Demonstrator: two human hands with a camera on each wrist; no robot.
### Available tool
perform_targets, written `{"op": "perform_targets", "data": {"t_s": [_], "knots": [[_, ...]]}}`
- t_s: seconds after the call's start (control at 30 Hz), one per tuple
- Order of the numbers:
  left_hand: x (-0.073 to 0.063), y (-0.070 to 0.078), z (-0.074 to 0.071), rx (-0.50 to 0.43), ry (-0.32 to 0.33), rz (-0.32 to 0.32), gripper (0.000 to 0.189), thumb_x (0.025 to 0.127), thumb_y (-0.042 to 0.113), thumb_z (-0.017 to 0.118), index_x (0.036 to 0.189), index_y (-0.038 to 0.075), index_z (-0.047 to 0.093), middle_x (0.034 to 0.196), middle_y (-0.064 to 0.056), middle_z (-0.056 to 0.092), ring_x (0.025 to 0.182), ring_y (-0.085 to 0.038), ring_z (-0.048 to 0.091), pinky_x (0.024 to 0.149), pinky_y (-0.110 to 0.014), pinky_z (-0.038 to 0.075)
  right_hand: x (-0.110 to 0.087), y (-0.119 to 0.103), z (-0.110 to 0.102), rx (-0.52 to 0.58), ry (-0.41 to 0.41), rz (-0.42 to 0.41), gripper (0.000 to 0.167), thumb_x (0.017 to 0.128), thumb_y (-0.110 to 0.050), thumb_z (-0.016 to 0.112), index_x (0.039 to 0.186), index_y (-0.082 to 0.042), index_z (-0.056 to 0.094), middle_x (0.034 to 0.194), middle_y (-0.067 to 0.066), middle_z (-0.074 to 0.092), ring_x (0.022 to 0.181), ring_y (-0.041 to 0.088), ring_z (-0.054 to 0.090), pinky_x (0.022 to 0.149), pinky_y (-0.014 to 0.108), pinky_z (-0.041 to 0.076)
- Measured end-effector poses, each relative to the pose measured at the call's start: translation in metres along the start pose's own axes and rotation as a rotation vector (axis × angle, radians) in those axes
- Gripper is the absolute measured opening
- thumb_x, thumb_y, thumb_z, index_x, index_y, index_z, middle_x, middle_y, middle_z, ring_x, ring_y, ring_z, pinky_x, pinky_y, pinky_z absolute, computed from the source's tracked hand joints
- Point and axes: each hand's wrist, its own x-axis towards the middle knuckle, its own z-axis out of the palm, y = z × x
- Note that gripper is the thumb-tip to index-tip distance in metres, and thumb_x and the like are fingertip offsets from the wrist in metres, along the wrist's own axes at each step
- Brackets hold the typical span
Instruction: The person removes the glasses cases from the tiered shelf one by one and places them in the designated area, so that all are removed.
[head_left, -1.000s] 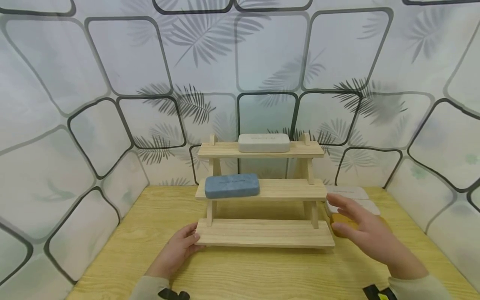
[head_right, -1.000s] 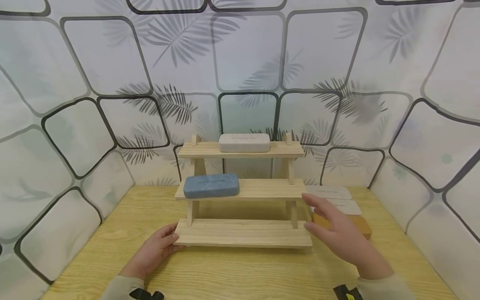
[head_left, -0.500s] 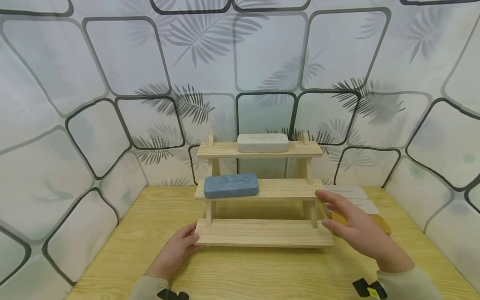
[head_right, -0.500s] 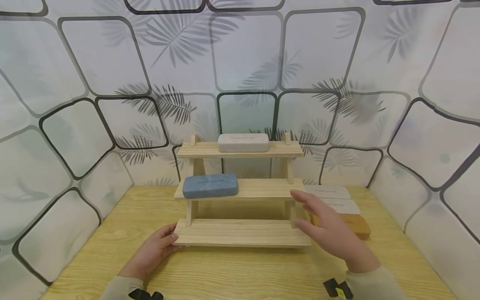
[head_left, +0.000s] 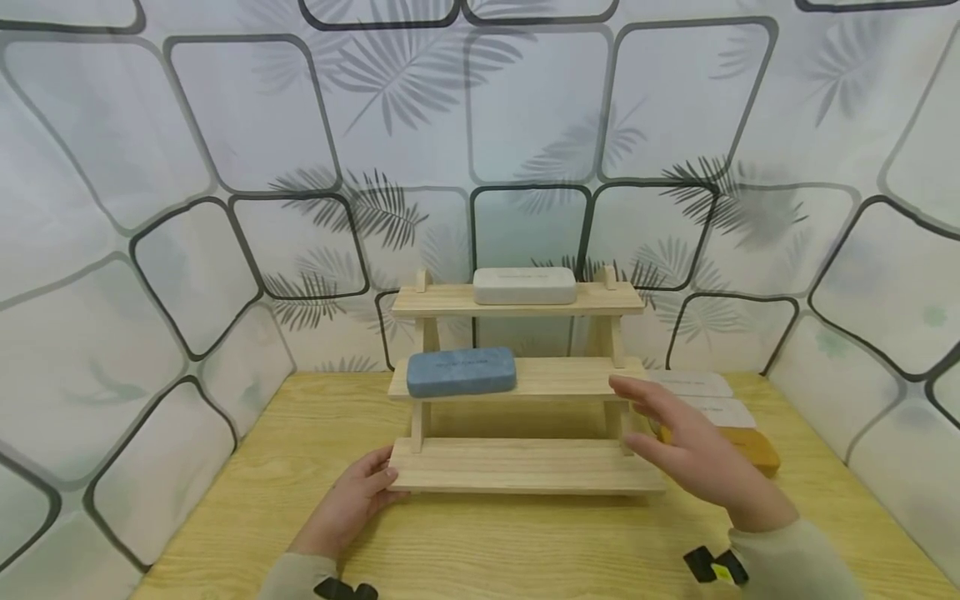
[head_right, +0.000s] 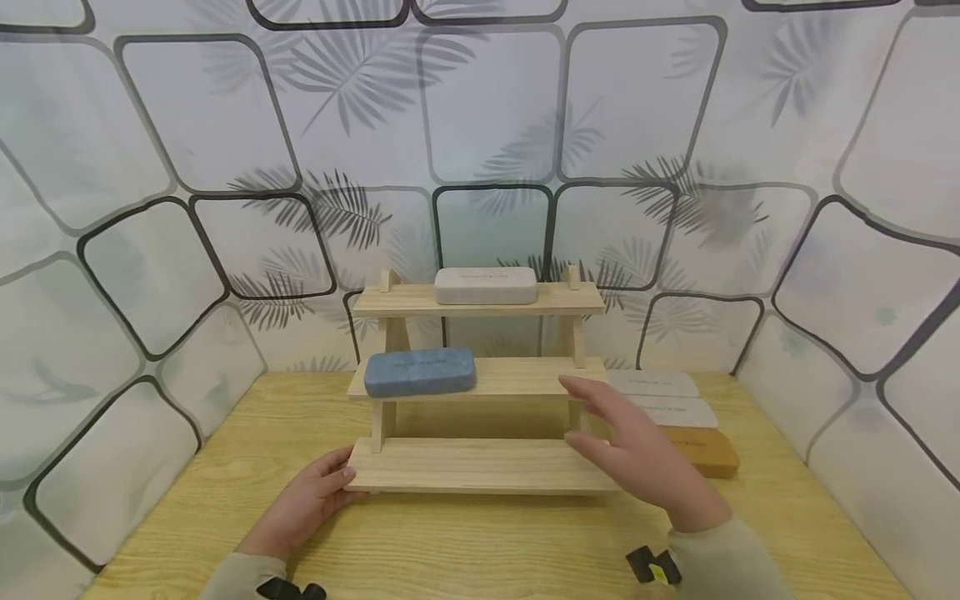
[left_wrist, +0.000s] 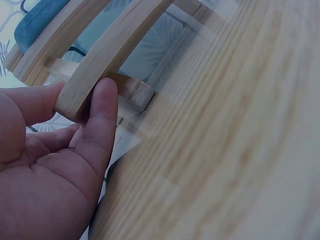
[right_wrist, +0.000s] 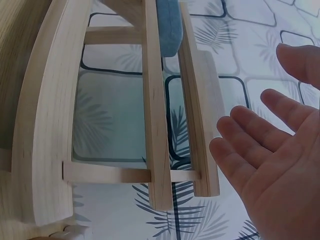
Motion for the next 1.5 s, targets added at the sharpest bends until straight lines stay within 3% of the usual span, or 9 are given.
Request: {"op": "perform_targets", "data": {"t_s": [0.07, 0.23, 0.5, 0.57, 0.7, 0.83, 1.1, 1.27, 1.5], "knots": [[0.0, 0.0, 0.0, 0.002, -0.008, -0.001, 0.06, 0.109, 0.013, 0.046, 0.154, -0.014, 0.017, 0.153, -0.04, 0.024, 0.129, -0.037, 0.049, 0.1, -0.041, 0.053, 0.003, -0.001, 0.002, 0.012, 0.0, -0.007, 0.059, 0.104, -0.022, 0.061, 0.158, -0.022, 0.036, 0.155, 0.004, 0.043, 0.134, 0.039, 0.047, 0.103, 0.062, 0.044], [-0.002, 0.002, 0.0, 0.008, -0.012, 0.009, 0.061, 0.109, 0.013, 0.045, 0.154, -0.016, 0.016, 0.153, -0.041, 0.024, 0.129, -0.037, 0.049, 0.1, -0.042, 0.053, 0.011, -0.005, 0.008, 0.013, 0.007, -0.032, 0.059, 0.103, -0.023, 0.062, 0.157, -0.021, 0.037, 0.155, 0.005, 0.044, 0.135, 0.036, 0.046, 0.105, 0.061, 0.042], [-0.001, 0.0, 0.0, 0.001, 0.002, 0.011, 0.057, 0.109, 0.01, 0.045, 0.154, -0.015, 0.019, 0.153, -0.04, 0.025, 0.129, -0.038, 0.049, 0.1, -0.043, 0.053, 0.023, -0.01, 0.016, 0.019, 0.021, -0.064, 0.061, 0.101, -0.02, 0.065, 0.156, -0.018, 0.039, 0.153, 0.006, 0.046, 0.136, 0.028, 0.045, 0.111, 0.025, 0.038], [0.0, -0.001, 0.0, 0.0, 0.0, 0.013, 0.058, 0.109, 0.011, 0.045, 0.154, -0.015, 0.019, 0.153, -0.04, 0.025, 0.129, -0.038, 0.049, 0.1, -0.043, 0.053, 0.026, -0.011, 0.017, 0.029, 0.017, -0.06, 0.061, 0.101, -0.021, 0.065, 0.157, -0.019, 0.039, 0.154, 0.005, 0.046, 0.137, 0.027, 0.044, 0.112, 0.029, 0.039], [0.0, -0.001, 0.0, -0.009, 0.002, 0.007, 0.058, 0.109, 0.011, 0.046, 0.154, -0.014, 0.019, 0.153, -0.04, 0.025, 0.13, -0.039, 0.048, 0.099, -0.043, 0.054, 0.032, -0.015, 0.021, 0.035, 0.001, -0.049, 0.062, 0.102, -0.027, 0.065, 0.157, -0.02, 0.037, 0.156, 0.006, 0.043, 0.138, 0.03, 0.043, 0.111, 0.053, 0.039], [0.001, -0.002, 0.0, -0.011, 0.002, -0.002, 0.059, 0.109, 0.012, 0.047, 0.154, -0.013, 0.019, 0.154, -0.04, 0.025, 0.132, -0.041, 0.046, 0.1, -0.044, 0.053, 0.042, -0.017, 0.026, 0.055, -0.006, -0.034, 0.065, 0.101, -0.031, 0.065, 0.158, -0.019, 0.036, 0.157, 0.006, 0.041, 0.14, 0.035, 0.041, 0.112, 0.061, 0.036], [0.001, -0.002, -0.001, 0.005, 0.011, 0.001, 0.058, 0.109, 0.012, 0.046, 0.154, -0.013, 0.019, 0.153, -0.04, 0.027, 0.13, -0.041, 0.048, 0.099, -0.043, 0.054, 0.071, -0.011, 0.047, 0.084, -0.005, -0.065, 0.066, 0.101, -0.026, 0.066, 0.158, -0.013, 0.036, 0.156, 0.011, 0.042, 0.14, 0.033, 0.04, 0.114, 0.057, 0.035], [0.001, -0.002, -0.001, 0.007, 0.013, 0.006, 0.058, 0.109, 0.012, 0.046, 0.153, -0.014, 0.02, 0.152, -0.04, 0.027, 0.131, -0.041, 0.047, 0.099, -0.043, 0.054, 0.088, -0.012, 0.057, 0.136, -0.033, -0.007, 0.07, 0.099, -0.024, 0.068, 0.159, -0.018, 0.032, 0.157, 0.011, 0.039, 0.142, 0.033, 0.039, 0.115, 0.056, 0.035], [0.0, -0.001, -0.001, 0.006, 0.007, 0.007, 0.058, 0.109, 0.011, 0.046, 0.153, -0.015, 0.019, 0.152, -0.04, 0.027, 0.13, -0.04, 0.048, 0.099, -0.042, 0.054, 0.112, -0.009, 0.07, 0.139, -0.079, 0.033, 0.073, 0.101, -0.031, 0.066, 0.16, -0.011, 0.029, 0.159, 0.011, 0.036, 0.144, 0.03, 0.036, 0.118, 0.049, 0.031]]}}
